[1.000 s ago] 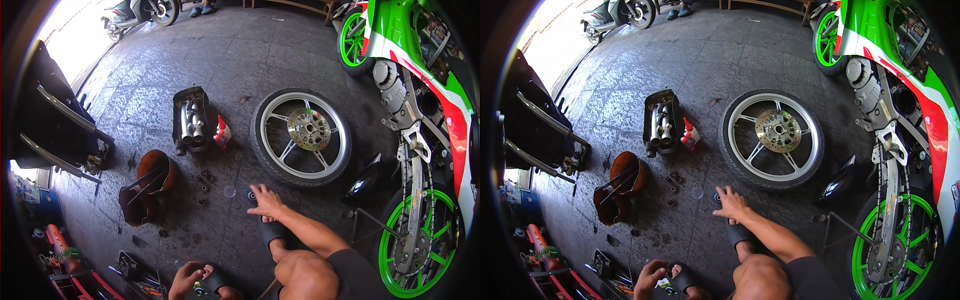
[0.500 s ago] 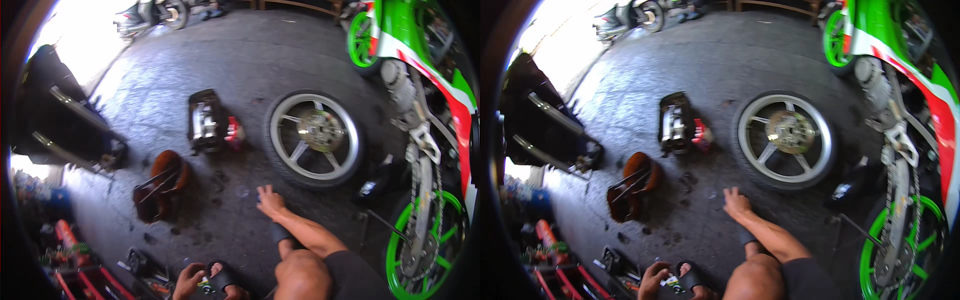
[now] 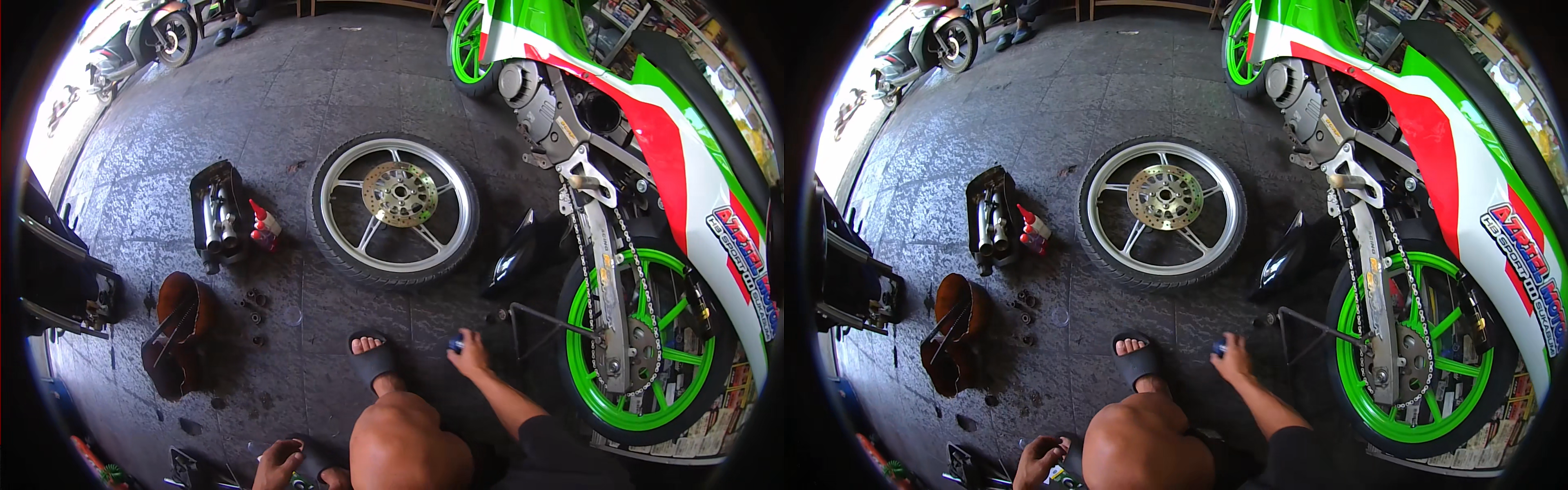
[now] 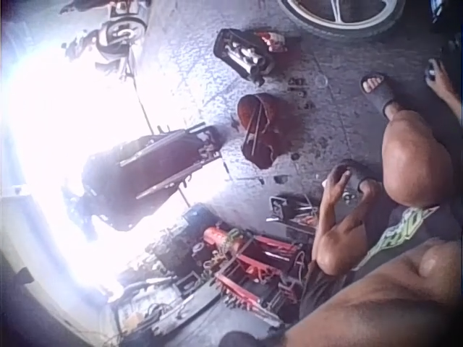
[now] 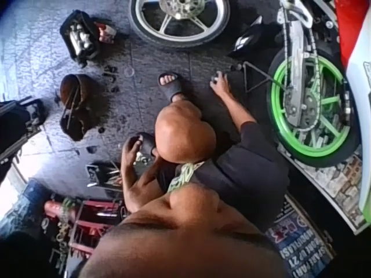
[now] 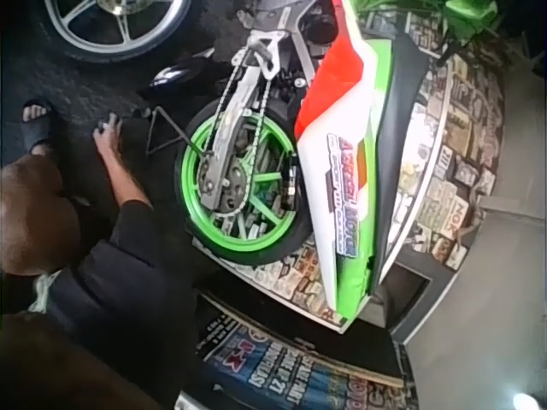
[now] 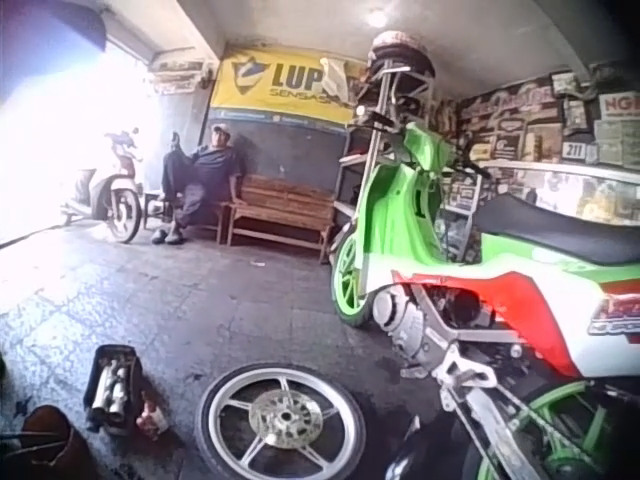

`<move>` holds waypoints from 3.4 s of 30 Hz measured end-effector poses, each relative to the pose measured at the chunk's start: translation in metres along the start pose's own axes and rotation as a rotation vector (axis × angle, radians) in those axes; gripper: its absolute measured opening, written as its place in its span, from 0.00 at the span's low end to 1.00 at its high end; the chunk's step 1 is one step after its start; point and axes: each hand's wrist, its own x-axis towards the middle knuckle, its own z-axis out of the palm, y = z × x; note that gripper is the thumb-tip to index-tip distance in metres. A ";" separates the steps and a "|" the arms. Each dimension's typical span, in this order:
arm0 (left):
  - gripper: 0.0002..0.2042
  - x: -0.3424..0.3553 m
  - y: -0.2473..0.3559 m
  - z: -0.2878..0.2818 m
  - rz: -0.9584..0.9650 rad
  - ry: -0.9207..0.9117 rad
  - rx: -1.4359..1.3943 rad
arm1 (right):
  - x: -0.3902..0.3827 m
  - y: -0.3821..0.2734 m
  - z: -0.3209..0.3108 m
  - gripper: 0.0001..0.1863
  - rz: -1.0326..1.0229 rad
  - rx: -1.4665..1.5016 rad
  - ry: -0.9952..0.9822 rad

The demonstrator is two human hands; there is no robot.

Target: Repairing or servicing a motorcycle wheel, involving removing and re-installing the brake disc and axle components.

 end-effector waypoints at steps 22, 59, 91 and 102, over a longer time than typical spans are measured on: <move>0.15 -0.076 0.070 0.080 -0.063 -0.242 0.464 | 0.083 0.046 -0.011 0.35 -0.042 0.401 0.164; 0.14 -0.132 0.197 0.084 1.178 0.573 0.471 | 0.214 -0.211 0.004 0.59 -0.664 -0.396 -0.694; 0.20 -0.117 0.194 0.104 0.833 0.491 0.518 | 0.083 -0.061 -0.178 0.13 -0.416 -0.382 -0.382; 0.21 -0.103 0.211 0.105 0.707 0.336 0.552 | -0.065 0.147 -0.073 0.34 0.123 -0.079 -0.034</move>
